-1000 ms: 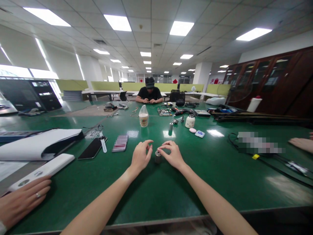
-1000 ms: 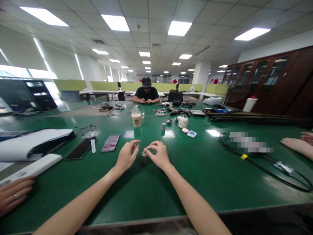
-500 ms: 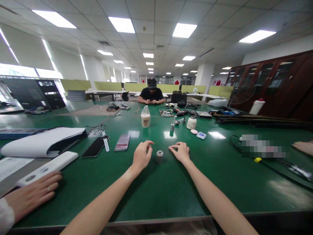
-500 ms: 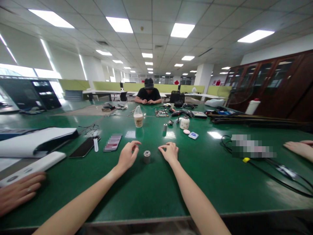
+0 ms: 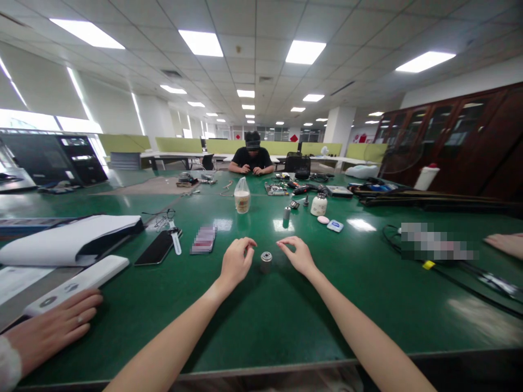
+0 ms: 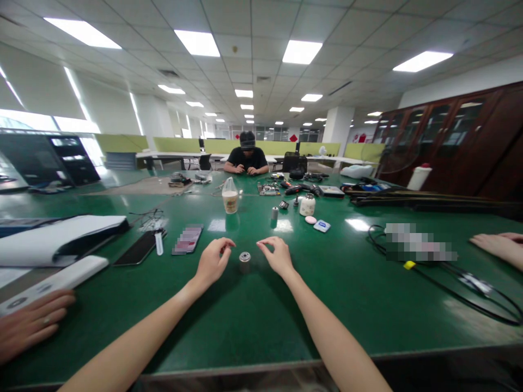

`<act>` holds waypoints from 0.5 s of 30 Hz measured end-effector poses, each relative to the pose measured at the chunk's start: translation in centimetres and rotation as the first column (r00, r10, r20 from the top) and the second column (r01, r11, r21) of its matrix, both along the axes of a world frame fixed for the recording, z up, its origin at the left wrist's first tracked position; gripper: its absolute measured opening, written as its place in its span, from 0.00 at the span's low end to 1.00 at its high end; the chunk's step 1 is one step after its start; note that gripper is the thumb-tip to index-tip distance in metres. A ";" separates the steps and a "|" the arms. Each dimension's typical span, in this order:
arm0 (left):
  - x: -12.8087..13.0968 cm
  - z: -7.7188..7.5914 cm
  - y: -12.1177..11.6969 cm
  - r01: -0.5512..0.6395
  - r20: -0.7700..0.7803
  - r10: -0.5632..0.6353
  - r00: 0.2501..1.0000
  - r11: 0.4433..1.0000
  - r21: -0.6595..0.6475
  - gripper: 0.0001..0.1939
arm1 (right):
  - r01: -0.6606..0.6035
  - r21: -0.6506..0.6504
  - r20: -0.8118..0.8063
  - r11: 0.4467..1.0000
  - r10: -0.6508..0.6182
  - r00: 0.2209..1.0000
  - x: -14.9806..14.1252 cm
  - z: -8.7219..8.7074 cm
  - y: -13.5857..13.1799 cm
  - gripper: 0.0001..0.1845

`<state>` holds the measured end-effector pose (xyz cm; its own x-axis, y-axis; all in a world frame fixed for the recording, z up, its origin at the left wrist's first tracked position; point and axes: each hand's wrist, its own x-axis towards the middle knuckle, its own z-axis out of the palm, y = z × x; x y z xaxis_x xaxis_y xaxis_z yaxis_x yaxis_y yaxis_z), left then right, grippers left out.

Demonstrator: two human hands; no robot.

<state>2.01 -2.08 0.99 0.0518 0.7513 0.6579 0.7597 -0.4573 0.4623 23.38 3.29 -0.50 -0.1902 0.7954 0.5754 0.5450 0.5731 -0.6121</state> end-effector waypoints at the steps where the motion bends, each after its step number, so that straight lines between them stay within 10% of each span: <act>1: 0.0 0.0 0.0 0.000 0.000 0.000 1.000 1.000 0.001 0.08 | -0.086 0.023 -0.026 0.996 0.087 0.996 -0.4 0.4 -0.6 0.11; 15: 0.4 0.0 -0.1 0.076 -0.006 -0.076 0.997 0.997 0.000 0.08 | -0.209 -0.005 -0.025 0.978 0.209 0.978 -2.6 1.0 -3.2 0.11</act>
